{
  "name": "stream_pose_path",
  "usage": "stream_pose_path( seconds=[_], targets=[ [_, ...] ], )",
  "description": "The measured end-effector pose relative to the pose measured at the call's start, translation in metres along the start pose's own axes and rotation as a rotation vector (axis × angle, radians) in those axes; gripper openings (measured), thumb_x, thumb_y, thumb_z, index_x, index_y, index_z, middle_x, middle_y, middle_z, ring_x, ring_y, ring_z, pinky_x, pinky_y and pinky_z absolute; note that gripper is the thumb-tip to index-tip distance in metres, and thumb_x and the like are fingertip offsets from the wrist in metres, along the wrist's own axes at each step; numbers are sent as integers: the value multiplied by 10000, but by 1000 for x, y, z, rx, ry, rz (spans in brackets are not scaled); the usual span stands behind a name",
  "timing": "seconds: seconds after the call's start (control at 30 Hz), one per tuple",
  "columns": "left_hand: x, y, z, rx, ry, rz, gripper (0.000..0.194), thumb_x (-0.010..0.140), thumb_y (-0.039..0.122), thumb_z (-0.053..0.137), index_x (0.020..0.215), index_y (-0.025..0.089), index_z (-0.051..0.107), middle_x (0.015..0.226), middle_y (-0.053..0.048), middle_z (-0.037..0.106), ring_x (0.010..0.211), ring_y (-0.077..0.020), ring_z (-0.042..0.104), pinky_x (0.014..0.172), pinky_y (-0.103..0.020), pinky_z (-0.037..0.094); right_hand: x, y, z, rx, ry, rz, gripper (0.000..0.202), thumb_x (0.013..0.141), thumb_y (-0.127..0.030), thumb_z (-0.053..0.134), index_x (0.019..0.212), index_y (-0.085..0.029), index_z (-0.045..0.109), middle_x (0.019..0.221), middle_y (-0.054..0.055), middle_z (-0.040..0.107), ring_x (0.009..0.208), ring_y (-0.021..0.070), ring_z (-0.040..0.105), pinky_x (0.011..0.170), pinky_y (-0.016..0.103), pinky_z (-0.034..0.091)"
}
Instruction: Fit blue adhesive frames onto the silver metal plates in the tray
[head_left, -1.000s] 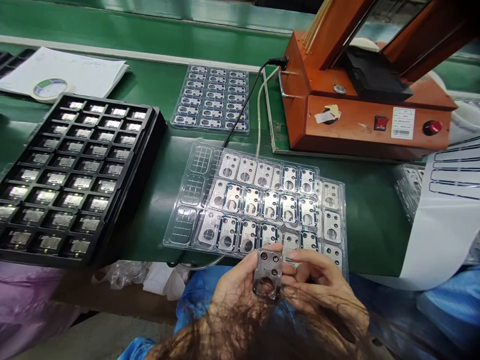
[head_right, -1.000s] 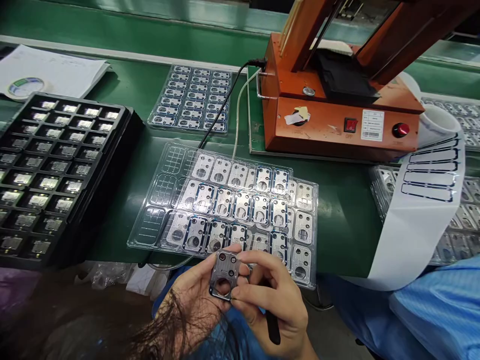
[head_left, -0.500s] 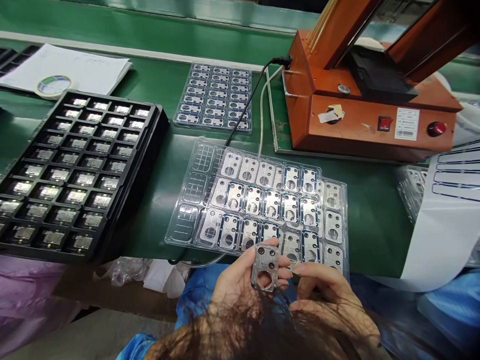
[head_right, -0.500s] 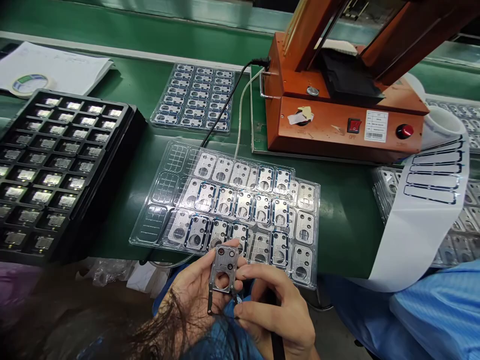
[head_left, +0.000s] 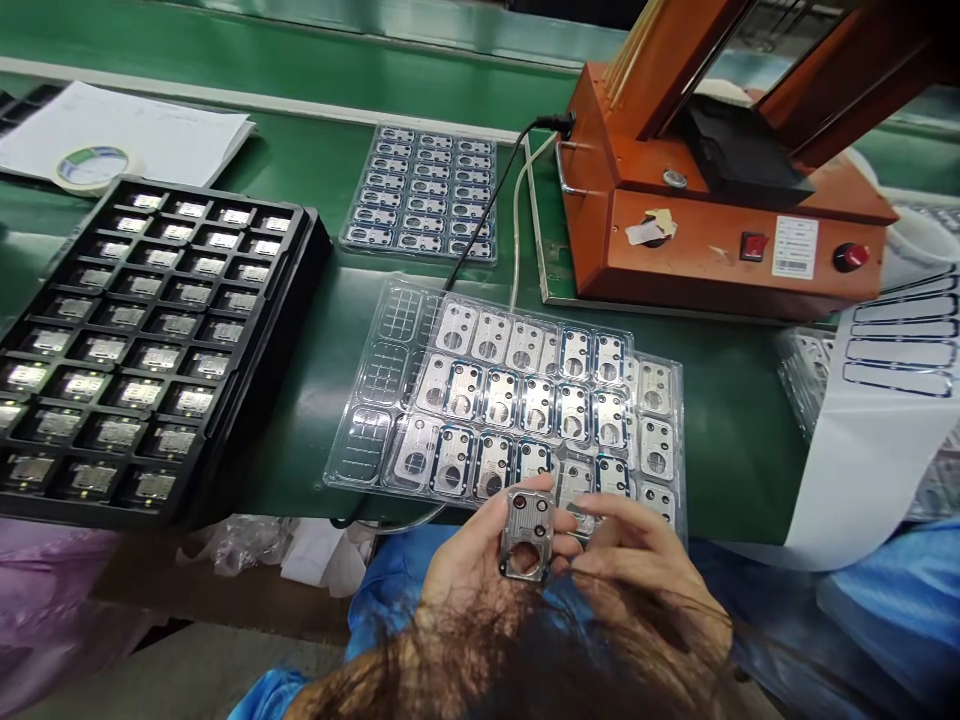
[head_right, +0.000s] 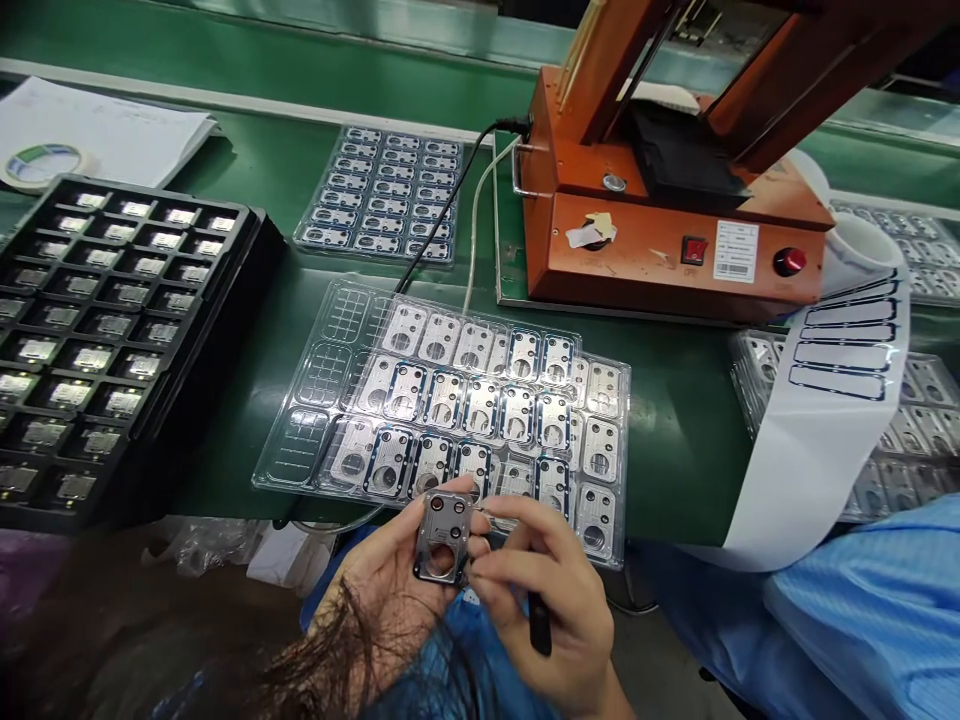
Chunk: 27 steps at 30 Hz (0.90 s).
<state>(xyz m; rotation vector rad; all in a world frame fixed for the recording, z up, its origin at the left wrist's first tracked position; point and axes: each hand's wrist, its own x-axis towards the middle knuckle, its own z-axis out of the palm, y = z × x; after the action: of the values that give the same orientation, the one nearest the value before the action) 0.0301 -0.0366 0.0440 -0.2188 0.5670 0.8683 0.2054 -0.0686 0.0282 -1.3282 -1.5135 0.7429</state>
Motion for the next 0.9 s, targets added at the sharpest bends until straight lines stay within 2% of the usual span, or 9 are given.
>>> stream_pose_path(
  seconds=[0.1, 0.23, 0.3, 0.43, 0.53, 0.7, 0.9],
  targets=[
    [-2, -4, 3, -8, 7, 0, 303, 916, 336, 871, 1154, 151, 896, 1014, -121, 892, 895, -194, 816, 887, -266, 658, 12, -5, 3, -39, 40, -63, 221, 923, -152, 766, 1009, -353, 792, 1264, 29, 781, 594, 140, 660, 492, 347, 602],
    [-4, -7, 8, -15, 51, 42, 171, 927, 324, 855, 1028, 206, 926, 1020, -106, 889, 894, -189, 798, 883, -268, 658, 18, -8, 7, -45, 41, -49, 163, 943, -183, 760, 995, -337, 774, 1260, 20, 776, 613, 139, 668, 537, 356, 632],
    [-5, -8, 8, -15, 83, 29, 194, 941, 310, 835, 1064, 187, 920, 1046, -112, 886, 906, -184, 791, 879, -260, 660, 18, -9, 8, -56, 46, -38, 135, 956, -195, 754, 985, -326, 769, 1259, 21, 776, 601, 130, 657, 564, 361, 647],
    [-4, -8, 4, -51, 64, -8, 259, 965, 291, 803, 1156, 141, 895, 1086, -126, 886, 902, -175, 790, 856, -241, 658, 18, -9, 8, -53, 47, -3, 127, 968, -184, 752, 989, -310, 757, 1298, 28, 749, 603, 113, 689, 549, 331, 656],
    [-3, -8, 3, -48, 63, -13, 286, 919, 325, 863, 1144, 152, 898, 1092, -125, 889, 912, -184, 793, 866, -247, 660, 18, -9, 7, -61, 38, 1, 124, 984, -181, 741, 992, -303, 750, 1308, 27, 729, 604, 91, 696, 524, 292, 647],
    [-2, -8, 3, 9, 100, -2, 441, 834, 405, 942, 1197, 160, 886, 1130, -121, 890, 945, -190, 793, 876, -238, 652, 19, -8, 8, -102, 45, -27, 106, 1000, -183, 729, 1003, -289, 738, 1327, 21, 707, 595, 58, 697, 509, 243, 635],
    [-3, -9, 0, -4, 55, -25, 419, 831, 430, 943, 1181, 205, 892, 1129, -90, 900, 997, -180, 808, 932, -237, 653, 18, -6, 9, -168, 53, -66, 119, 990, -169, 737, 1018, -285, 733, 1333, 23, 705, 623, 52, 701, 476, 219, 599]
  ],
)
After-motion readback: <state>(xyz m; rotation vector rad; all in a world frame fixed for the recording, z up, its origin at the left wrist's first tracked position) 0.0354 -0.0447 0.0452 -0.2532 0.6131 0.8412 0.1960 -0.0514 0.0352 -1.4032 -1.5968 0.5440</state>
